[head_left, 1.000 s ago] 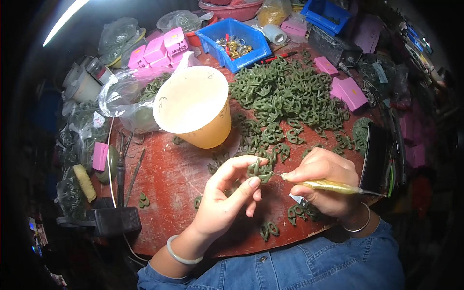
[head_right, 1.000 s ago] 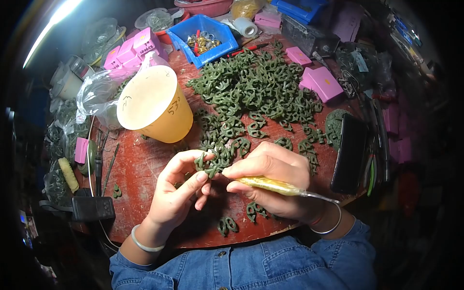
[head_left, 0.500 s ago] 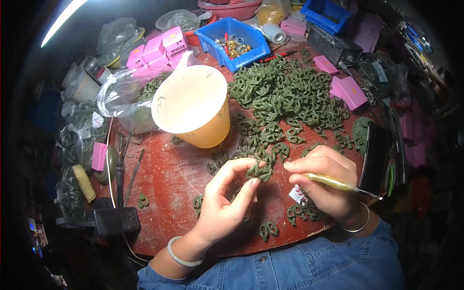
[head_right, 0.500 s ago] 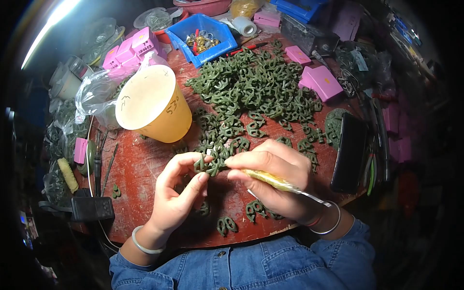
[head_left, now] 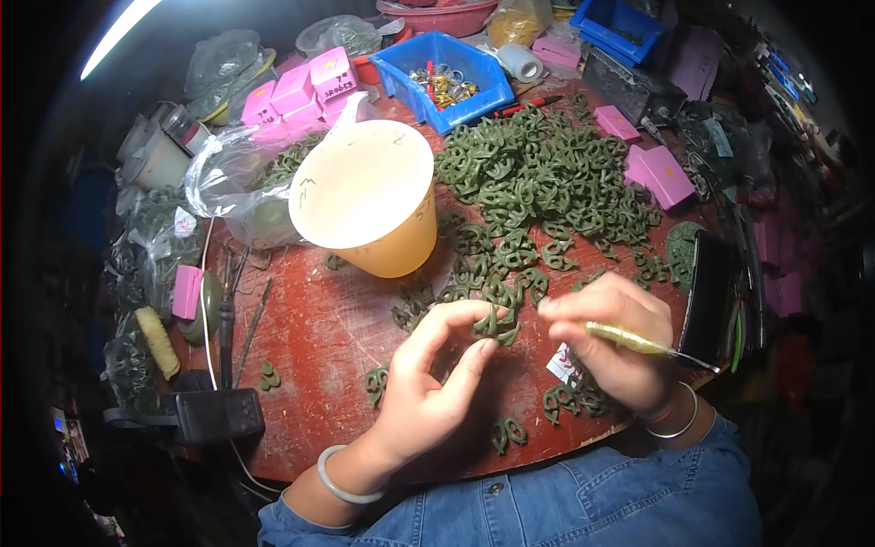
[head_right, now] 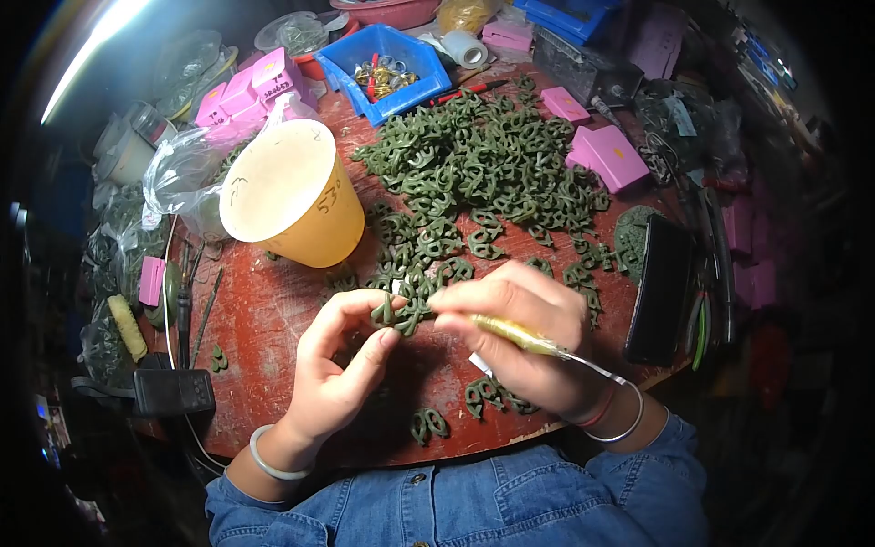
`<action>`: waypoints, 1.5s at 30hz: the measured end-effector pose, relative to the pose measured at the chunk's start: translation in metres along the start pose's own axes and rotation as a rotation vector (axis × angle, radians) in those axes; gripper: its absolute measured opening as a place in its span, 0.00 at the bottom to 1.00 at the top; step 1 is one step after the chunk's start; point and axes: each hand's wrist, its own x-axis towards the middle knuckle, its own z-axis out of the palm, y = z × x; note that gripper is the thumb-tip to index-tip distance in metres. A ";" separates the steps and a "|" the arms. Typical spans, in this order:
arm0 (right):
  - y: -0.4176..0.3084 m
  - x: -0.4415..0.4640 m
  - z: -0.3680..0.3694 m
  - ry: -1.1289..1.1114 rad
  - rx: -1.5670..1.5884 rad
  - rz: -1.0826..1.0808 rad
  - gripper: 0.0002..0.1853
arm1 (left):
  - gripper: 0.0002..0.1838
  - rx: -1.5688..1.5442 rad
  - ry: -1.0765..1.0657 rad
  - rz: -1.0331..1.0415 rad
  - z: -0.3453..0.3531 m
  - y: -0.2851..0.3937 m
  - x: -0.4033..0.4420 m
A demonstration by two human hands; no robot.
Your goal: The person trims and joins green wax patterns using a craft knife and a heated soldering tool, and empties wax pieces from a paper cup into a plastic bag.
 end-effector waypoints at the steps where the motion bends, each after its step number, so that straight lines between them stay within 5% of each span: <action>1: 0.000 0.000 0.000 0.049 -0.056 0.038 0.09 | 0.16 -0.179 -0.050 -0.166 -0.001 0.001 0.000; 4: 0.001 0.000 0.003 0.057 -0.118 0.041 0.12 | 0.21 -0.634 -0.205 -0.369 -0.008 0.001 0.003; 9: 0.005 -0.007 0.009 -0.034 -0.102 -0.096 0.16 | 0.24 -0.831 -0.369 -0.583 -0.014 0.005 0.006; 16: 0.008 -0.006 0.008 -0.101 -0.154 -0.099 0.14 | 0.23 -0.198 -0.271 -0.128 0.000 -0.001 0.001; 18: 0.007 -0.004 0.009 -0.035 -0.180 -0.098 0.14 | 0.21 -0.187 -0.277 -0.145 -0.001 0.003 0.001; 22: -0.001 -0.006 0.006 0.109 0.027 0.060 0.16 | 0.19 -0.520 -0.314 -0.352 -0.007 0.004 0.004; 25: 0.006 -0.003 0.003 0.037 -0.034 -0.191 0.18 | 0.17 -0.680 -0.257 -0.395 -0.007 0.002 0.005; 45: 0.006 -0.002 0.012 0.039 -0.162 -0.267 0.17 | 0.19 -0.824 -0.264 -0.443 -0.009 0.003 0.006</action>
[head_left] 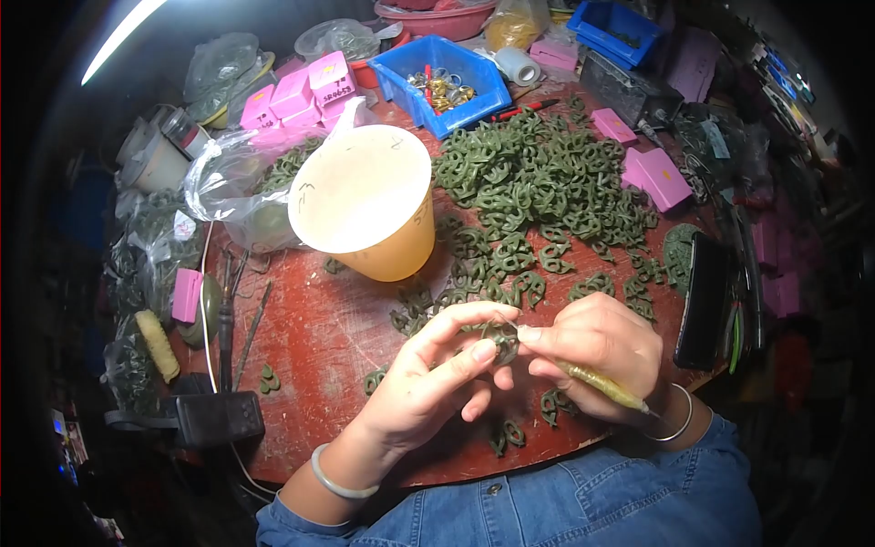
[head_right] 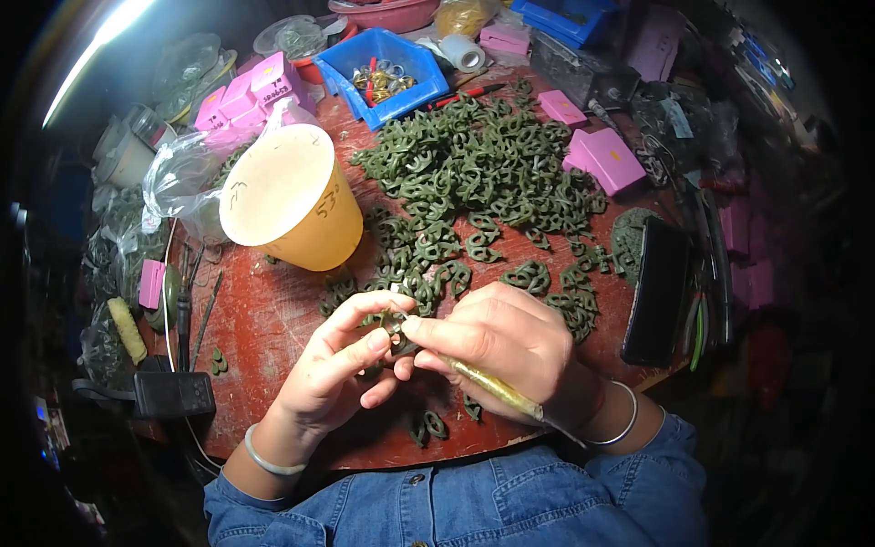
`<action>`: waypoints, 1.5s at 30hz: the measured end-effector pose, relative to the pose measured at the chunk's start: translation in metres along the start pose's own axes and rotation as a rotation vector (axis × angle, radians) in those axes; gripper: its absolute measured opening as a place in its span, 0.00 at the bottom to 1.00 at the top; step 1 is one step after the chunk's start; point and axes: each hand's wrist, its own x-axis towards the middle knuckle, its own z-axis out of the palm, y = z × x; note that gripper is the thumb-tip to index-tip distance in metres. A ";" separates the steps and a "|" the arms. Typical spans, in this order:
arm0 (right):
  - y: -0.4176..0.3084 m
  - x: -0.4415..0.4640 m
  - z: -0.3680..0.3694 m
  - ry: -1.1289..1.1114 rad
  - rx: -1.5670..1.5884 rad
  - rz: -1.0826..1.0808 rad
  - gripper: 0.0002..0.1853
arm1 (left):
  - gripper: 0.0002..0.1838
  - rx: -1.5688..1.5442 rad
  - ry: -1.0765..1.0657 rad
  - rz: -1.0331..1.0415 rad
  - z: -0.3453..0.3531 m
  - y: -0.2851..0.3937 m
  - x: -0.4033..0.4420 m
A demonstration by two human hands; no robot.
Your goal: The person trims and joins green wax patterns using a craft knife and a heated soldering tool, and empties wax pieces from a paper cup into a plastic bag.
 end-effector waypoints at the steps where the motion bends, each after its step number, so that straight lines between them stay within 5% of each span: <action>1: 0.000 0.001 0.001 0.005 -0.010 -0.034 0.17 | 0.19 -0.007 -0.005 -0.003 0.000 0.000 0.000; 45: -0.004 0.000 -0.001 -0.017 -0.023 0.040 0.18 | 0.18 -0.055 -0.047 -0.040 -0.002 0.000 0.000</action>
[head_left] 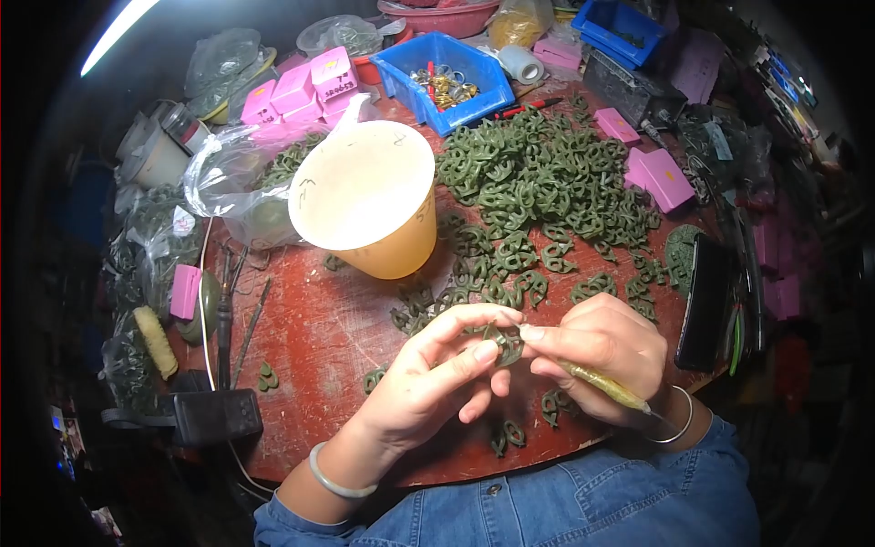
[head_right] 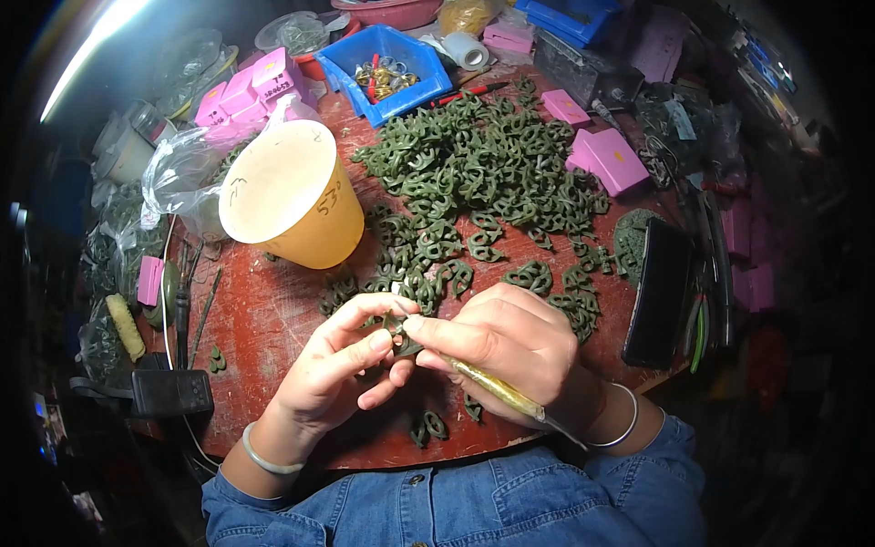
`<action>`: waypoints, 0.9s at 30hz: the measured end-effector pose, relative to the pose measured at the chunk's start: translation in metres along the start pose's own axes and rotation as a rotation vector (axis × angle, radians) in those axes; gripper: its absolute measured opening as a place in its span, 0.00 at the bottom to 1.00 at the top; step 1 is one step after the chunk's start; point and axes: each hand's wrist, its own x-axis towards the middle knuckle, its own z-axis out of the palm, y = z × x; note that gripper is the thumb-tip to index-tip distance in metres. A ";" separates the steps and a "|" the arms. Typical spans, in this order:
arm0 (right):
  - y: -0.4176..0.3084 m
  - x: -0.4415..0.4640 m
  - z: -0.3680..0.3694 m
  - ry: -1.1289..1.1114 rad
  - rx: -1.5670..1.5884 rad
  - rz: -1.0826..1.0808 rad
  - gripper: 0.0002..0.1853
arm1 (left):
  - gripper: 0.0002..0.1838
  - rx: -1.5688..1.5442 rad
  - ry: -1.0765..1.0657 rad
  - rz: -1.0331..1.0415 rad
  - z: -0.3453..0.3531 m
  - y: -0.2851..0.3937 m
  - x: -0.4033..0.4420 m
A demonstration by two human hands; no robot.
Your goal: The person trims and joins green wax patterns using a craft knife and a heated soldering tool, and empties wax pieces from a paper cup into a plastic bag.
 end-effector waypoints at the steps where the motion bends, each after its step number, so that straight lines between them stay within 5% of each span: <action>1: 0.000 0.000 -0.001 0.002 -0.015 -0.011 0.18 | 0.18 0.023 0.039 0.000 0.002 0.000 0.000; 27: 0.001 0.000 -0.002 -0.030 0.061 0.030 0.17 | 0.19 0.082 0.034 0.015 -0.001 -0.001 0.001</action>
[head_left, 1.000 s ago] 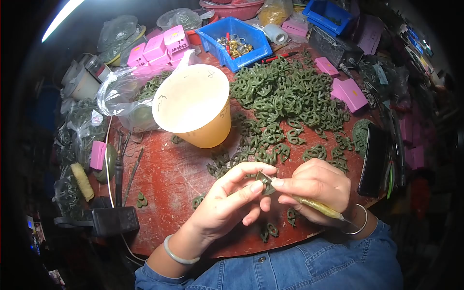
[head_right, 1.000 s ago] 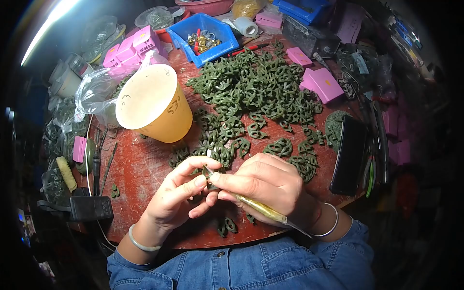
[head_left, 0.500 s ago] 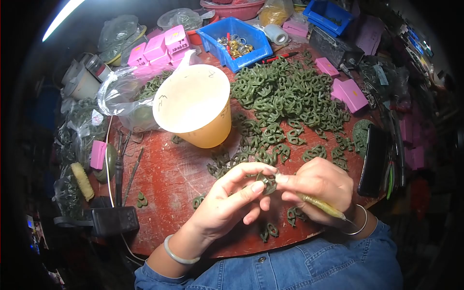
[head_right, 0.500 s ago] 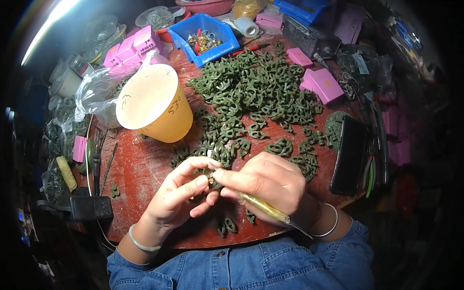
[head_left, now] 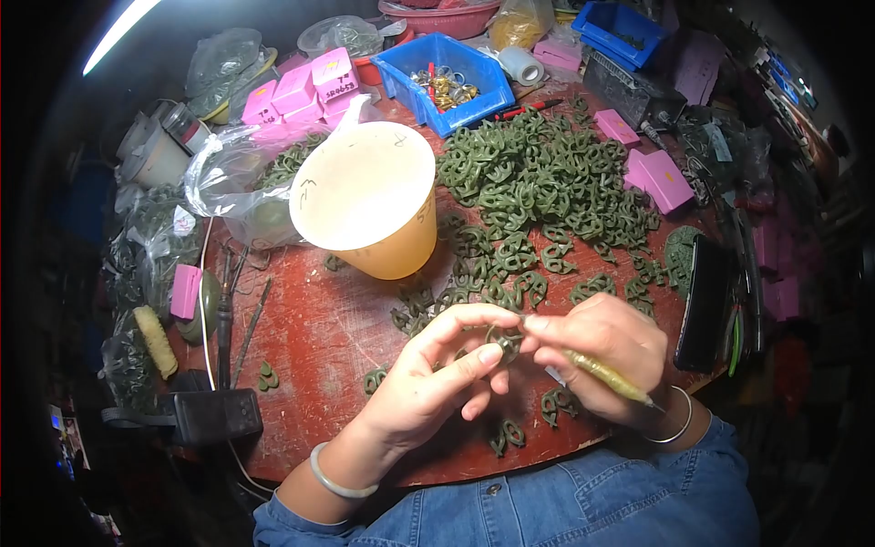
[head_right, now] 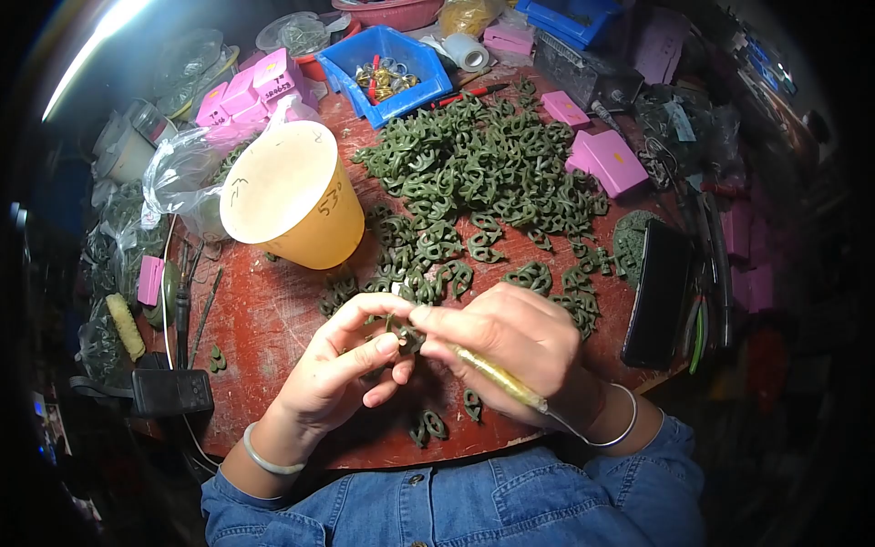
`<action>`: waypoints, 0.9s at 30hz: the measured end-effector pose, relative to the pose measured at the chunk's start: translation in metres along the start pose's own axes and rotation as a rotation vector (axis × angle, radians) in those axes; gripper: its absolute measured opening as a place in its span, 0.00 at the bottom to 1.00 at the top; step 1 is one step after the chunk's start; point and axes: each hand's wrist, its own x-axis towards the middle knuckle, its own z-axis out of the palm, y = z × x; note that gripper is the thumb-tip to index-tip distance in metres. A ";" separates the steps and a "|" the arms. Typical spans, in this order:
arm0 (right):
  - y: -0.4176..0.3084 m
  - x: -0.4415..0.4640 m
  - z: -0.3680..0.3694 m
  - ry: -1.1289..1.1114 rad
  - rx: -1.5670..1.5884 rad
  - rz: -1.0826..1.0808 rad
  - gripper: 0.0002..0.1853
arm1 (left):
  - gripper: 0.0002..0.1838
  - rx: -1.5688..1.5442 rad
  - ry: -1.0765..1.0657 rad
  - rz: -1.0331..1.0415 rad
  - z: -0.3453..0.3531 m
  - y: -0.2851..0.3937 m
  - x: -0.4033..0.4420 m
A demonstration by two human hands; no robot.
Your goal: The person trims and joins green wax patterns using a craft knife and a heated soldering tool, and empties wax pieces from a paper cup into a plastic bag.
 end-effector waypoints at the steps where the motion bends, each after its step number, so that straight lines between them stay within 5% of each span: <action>1: -0.002 0.001 -0.001 0.048 -0.039 0.042 0.17 | 0.19 0.002 0.002 0.006 0.000 0.001 0.000; 10: -0.003 0.002 -0.006 0.065 -0.020 0.171 0.16 | 0.29 -0.080 -0.047 -0.033 -0.003 0.004 0.000; 27: -0.005 0.004 -0.007 0.029 -0.009 0.173 0.15 | 0.26 -0.004 0.025 0.001 -0.001 0.001 -0.001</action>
